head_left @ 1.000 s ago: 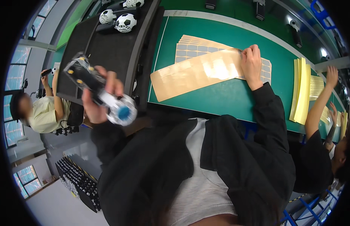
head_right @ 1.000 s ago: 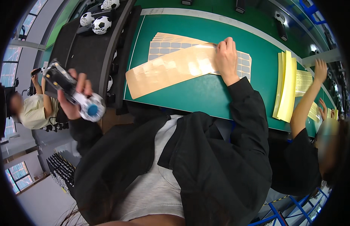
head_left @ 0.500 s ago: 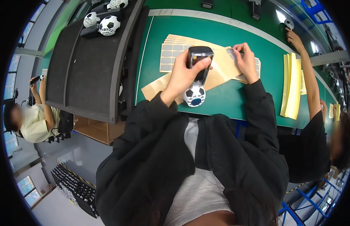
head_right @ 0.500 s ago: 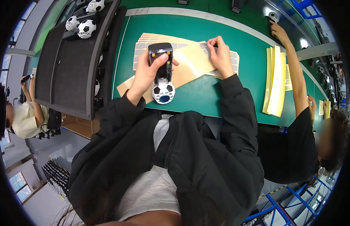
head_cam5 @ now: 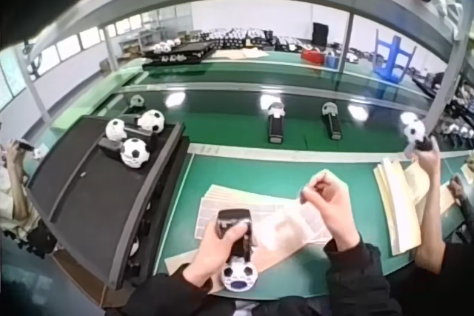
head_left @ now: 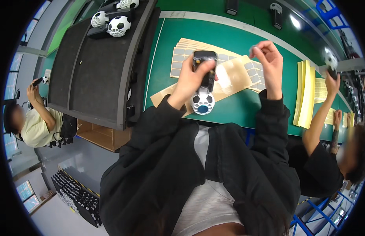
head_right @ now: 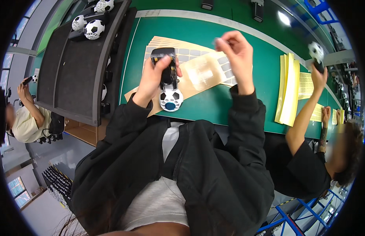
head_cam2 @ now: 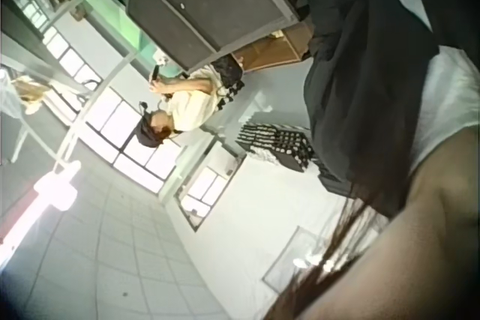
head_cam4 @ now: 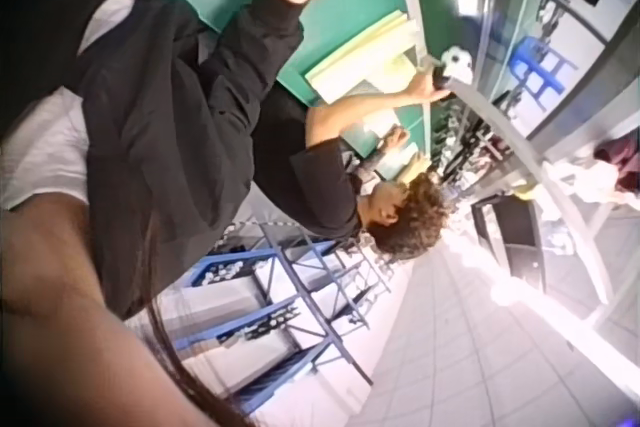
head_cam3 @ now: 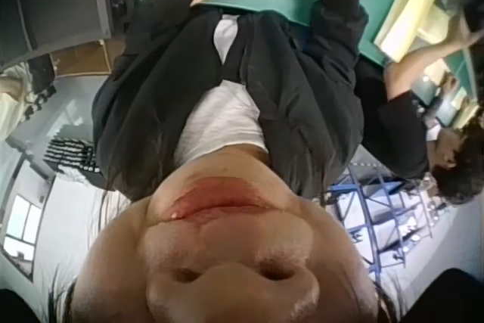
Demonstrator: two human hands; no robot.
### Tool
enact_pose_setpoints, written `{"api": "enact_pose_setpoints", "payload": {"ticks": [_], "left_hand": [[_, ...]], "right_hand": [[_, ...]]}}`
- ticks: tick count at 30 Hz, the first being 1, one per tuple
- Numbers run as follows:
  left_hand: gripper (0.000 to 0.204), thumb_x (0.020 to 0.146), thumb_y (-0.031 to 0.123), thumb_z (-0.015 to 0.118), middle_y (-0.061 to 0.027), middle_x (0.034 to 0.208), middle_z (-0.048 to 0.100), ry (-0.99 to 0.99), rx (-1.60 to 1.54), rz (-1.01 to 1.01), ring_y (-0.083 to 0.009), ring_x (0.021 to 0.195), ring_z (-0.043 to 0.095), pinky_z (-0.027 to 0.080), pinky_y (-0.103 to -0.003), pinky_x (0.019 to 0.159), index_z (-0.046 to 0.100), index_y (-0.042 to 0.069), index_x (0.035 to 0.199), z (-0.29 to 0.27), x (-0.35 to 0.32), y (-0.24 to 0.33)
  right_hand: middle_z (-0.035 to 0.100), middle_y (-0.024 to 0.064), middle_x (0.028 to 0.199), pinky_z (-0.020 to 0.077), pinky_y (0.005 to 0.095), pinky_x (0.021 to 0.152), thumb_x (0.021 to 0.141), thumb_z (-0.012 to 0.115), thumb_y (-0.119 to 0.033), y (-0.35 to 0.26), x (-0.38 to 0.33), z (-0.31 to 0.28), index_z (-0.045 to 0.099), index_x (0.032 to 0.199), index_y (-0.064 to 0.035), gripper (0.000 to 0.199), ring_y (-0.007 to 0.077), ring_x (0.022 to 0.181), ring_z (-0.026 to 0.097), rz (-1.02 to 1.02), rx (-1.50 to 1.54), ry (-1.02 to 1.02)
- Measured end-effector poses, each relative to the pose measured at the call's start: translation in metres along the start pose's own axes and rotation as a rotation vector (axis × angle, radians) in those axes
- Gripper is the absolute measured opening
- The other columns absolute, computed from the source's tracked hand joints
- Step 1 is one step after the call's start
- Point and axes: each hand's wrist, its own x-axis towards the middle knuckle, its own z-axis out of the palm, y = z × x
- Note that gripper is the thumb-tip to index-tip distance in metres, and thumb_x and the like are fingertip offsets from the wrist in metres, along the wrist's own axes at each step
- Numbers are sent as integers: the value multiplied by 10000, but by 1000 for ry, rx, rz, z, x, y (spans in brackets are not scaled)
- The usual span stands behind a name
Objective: Assemble small plastic soccer-ball-themed objects by attaching internal components and applying labels at a factory workstation.
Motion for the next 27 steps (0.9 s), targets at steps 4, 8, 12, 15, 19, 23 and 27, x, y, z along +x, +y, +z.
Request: {"api": "enact_pose_setpoints", "payload": {"ticks": [4, 8, 12, 15, 19, 23, 27], "left_hand": [[450, 782, 314, 570, -108, 702, 551, -200, -28, 352, -167, 553, 554, 456, -239, 514, 472, -43, 1038, 20, -34, 31], [557, 731, 352, 622, -113, 729, 546, -163, -11, 442, -161, 556, 539, 435, -222, 496, 444, -39, 1087, 14, -40, 35], [535, 678, 311, 672, -83, 744, 535, -155, 37, 588, -147, 572, 513, 424, -221, 502, 480, -13, 1057, 12, -47, 44], [479, 642, 257, 705, -51, 751, 527, -153, 76, 693, -134, 586, 492, 420, -225, 514, 526, 12, 1012, 9, -50, 52], [516, 563, 380, 743, -53, 714, 508, -107, 420, 1142, -144, 551, 454, 388, -237, 477, 583, 22, 899, 1, -39, 59], [507, 513, 410, 757, -54, 700, 502, -16, 479, 1174, -149, 540, 450, 388, -234, 462, 601, 34, 815, 3, -42, 61], [506, 478, 412, 766, -55, 696, 497, -2, 527, 1197, -149, 533, 446, 384, -231, 446, 609, 43, 788, 1, -45, 64]], "right_hand": [[526, 48, 713, 397, 168, 487, 733, 604, 13, -38, -21, 78, 506, 818, -3, 131, 94, 534, 483, -34, 29, -129], [497, 36, 687, 377, 160, 453, 739, 595, 15, -52, -24, 98, 508, 797, 0, 106, 79, 491, 452, -98, -27, 18], [477, 29, 675, 363, 156, 429, 740, 592, 10, -63, -33, 99, 511, 775, 0, 89, 70, 462, 426, -122, 173, 21], [467, 25, 671, 355, 154, 416, 739, 592, 4, -72, -43, 101, 514, 760, 0, 80, 65, 447, 411, -110, 389, -25], [470, 24, 664, 358, 157, 405, 734, 613, -25, -100, -52, 107, 519, 726, -5, 96, 67, 448, 408, 104, 570, -131], [478, 26, 657, 363, 157, 398, 730, 627, -38, -102, -56, 114, 521, 710, -8, 112, 69, 449, 409, 118, 491, -134], [421, 11, 648, 281, 156, 423, 737, 576, -89, -107, -59, 118, 494, 697, -41, 103, 67, 493, 342, 114, 337, -142]]}}
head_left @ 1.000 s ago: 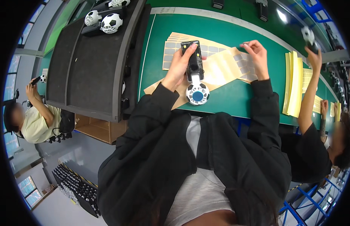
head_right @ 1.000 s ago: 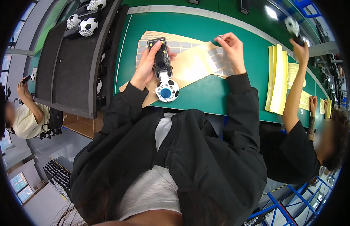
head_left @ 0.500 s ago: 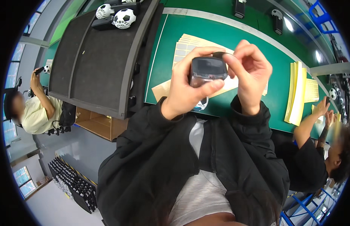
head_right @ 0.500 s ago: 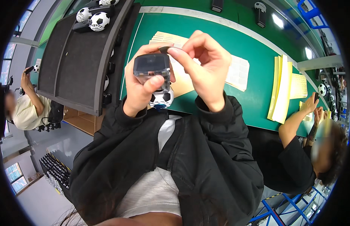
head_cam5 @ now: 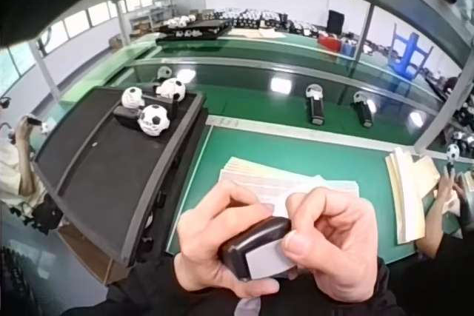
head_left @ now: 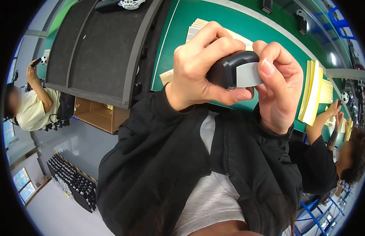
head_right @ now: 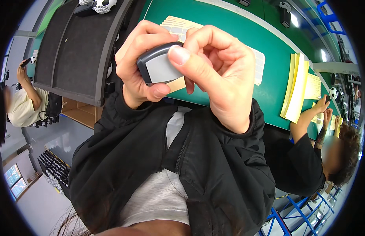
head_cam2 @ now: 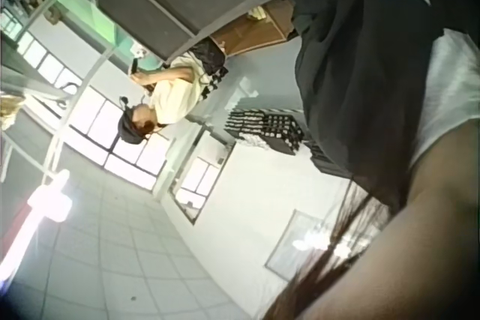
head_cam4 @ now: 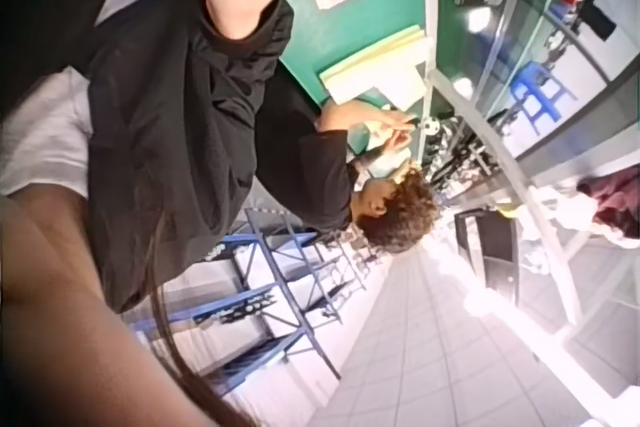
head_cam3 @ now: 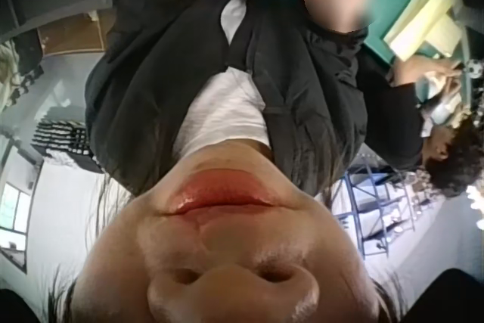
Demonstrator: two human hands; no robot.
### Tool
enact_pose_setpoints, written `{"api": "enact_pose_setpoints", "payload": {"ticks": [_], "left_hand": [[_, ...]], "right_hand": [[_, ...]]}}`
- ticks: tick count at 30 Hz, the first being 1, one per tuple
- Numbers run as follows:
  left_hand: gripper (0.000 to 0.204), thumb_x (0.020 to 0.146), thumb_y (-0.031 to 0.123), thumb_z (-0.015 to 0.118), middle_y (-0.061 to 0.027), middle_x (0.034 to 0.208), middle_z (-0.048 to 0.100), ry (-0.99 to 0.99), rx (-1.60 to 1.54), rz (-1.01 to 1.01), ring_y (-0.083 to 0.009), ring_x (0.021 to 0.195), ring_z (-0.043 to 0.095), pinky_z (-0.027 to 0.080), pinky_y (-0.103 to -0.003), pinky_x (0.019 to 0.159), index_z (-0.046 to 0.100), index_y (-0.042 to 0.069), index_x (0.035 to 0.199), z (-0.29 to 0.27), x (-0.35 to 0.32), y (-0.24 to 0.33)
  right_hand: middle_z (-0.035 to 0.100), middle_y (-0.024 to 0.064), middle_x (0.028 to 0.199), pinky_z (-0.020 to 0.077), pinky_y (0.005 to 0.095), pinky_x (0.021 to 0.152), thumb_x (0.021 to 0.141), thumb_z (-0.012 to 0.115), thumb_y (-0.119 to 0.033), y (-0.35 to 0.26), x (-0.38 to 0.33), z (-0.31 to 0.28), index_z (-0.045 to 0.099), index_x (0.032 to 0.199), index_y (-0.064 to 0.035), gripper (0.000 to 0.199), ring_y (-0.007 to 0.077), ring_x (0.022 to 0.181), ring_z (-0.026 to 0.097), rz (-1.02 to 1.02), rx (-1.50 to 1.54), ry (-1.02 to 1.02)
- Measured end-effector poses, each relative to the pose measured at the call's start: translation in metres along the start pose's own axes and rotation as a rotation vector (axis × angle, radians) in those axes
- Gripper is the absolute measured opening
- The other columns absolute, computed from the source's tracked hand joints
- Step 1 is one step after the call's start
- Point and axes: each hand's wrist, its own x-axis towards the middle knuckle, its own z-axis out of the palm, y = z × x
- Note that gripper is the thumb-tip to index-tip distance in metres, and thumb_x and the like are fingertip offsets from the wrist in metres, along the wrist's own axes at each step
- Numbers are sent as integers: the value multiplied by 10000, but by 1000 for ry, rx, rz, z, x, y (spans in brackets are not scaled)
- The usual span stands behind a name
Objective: Assemble small plastic soccer-ball-themed objects by attaching internal components and applying labels at a factory workstation.
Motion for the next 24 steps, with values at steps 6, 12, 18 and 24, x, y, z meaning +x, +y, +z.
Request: {"api": "enact_pose_setpoints", "payload": {"ticks": [6, 12, 18, 24], "left_hand": [[506, 459, 397, 770, -56, 697, 494, -16, 9, 36, -146, 527, 440, 377, -227, 430, 610, 47, 788, -1, 0, 0], [498, 460, 389, 769, -58, 701, 492, -41, 12, 40, -144, 526, 439, 376, -226, 429, 610, 46, 784, -2, 0, 3], [503, 456, 390, 769, -60, 706, 490, -29, 6, 49, -144, 525, 437, 373, -226, 426, 608, 42, 782, -2, -1, 2], [495, 454, 381, 763, -61, 706, 488, -41, 4, 26, -148, 519, 432, 370, -227, 424, 607, 38, 775, -1, -2, 5]], "right_hand": [[361, -6, 640, 198, 156, 448, 743, 525, -136, -3, -2, 2, 467, 684, -72, 105, 64, 538, 277, 34, -122, -8], [359, -7, 637, 197, 156, 446, 738, 528, -127, -6, -4, 3, 468, 682, -71, 99, 66, 537, 278, 35, -128, 8], [359, -7, 637, 197, 156, 446, 737, 527, -122, -2, -4, 3, 468, 682, -69, 96, 65, 533, 276, 13, -126, 4], [361, -6, 641, 204, 153, 452, 729, 532, -103, -3, -7, 3, 467, 681, -67, 88, 65, 535, 278, 26, -139, 24]]}}
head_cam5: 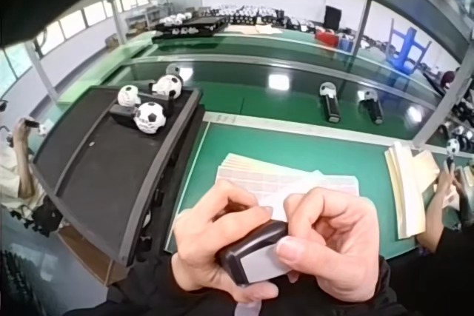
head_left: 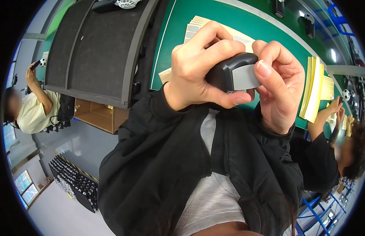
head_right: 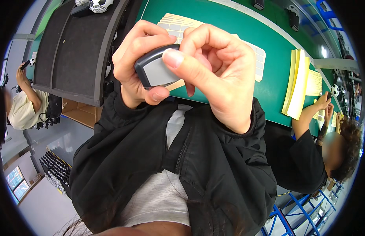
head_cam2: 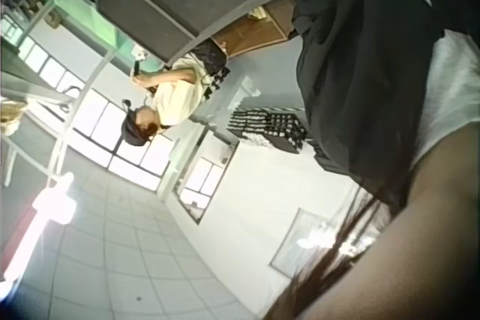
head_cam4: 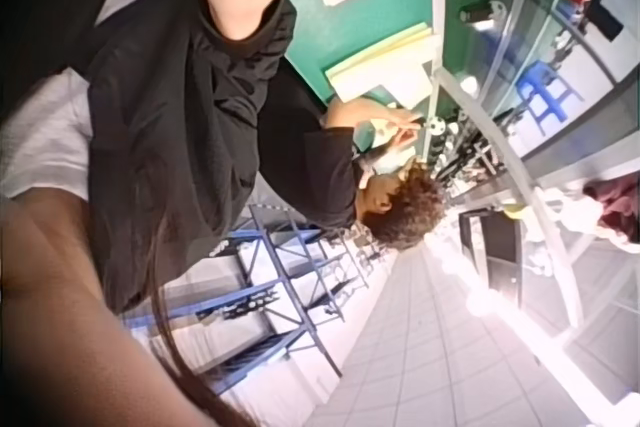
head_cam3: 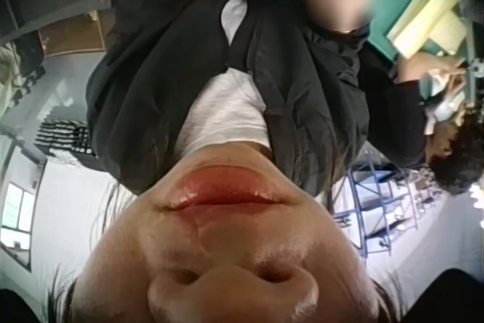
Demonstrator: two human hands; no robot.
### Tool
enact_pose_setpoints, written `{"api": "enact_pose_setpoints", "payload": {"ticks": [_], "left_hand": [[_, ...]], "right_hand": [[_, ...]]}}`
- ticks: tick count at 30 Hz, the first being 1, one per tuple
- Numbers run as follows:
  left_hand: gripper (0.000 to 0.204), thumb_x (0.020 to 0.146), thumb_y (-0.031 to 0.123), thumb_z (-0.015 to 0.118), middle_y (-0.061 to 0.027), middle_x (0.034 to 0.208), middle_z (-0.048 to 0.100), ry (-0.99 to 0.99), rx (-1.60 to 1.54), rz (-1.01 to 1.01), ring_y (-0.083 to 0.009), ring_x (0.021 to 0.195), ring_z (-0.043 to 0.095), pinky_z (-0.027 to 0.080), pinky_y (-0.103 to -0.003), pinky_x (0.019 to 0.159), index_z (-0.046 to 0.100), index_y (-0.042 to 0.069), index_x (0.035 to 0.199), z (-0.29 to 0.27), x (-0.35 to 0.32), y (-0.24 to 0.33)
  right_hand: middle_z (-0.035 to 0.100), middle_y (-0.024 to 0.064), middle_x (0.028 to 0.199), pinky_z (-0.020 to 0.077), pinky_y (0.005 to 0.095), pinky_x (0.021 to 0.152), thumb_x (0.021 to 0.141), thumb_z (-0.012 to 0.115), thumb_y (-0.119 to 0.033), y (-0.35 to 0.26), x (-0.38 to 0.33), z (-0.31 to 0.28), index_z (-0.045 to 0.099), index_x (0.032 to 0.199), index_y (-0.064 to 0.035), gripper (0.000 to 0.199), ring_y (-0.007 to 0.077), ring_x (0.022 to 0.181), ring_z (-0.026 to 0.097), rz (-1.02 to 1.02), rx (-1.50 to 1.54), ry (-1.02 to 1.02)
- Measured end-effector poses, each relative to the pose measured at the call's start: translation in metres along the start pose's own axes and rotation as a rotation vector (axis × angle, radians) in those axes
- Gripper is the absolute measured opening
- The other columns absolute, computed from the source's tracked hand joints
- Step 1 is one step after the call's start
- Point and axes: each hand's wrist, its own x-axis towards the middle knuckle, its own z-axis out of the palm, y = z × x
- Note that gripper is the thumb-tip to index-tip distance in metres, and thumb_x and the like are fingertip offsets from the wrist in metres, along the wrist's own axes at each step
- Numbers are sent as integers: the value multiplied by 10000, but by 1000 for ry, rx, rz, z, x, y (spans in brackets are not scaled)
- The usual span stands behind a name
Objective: Assemble small plastic soccer-ball-themed objects by attaching internal components and applying labels at a factory workstation.
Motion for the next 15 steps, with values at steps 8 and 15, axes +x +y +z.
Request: {"api": "enact_pose_setpoints", "payload": {"ticks": [8, 15], "left_hand": [[458, 523, 315, 706, -83, 717, 497, 6, -9, 56, -152, 526, 449, 373, -221, 439, 578, 0, 829, -1, -6, -7], [647, 663, 414, 573, -136, 796, 504, 138, -384, -166, -192, 603, 500, 428, -271, 517, 392, -37, 1091, 7, -11, -11]], "right_hand": [[412, 16, 658, 276, 150, 487, 720, 577, -57, 10, 2, -3, 476, 691, -61, 105, 73, 542, 329, -147, -136, -60], [525, 75, 830, 400, 201, 524, 695, 649, -39, 19, 32, -16, 537, 842, -16, 186, 120, 578, 465, -244, -37, 31]]}}
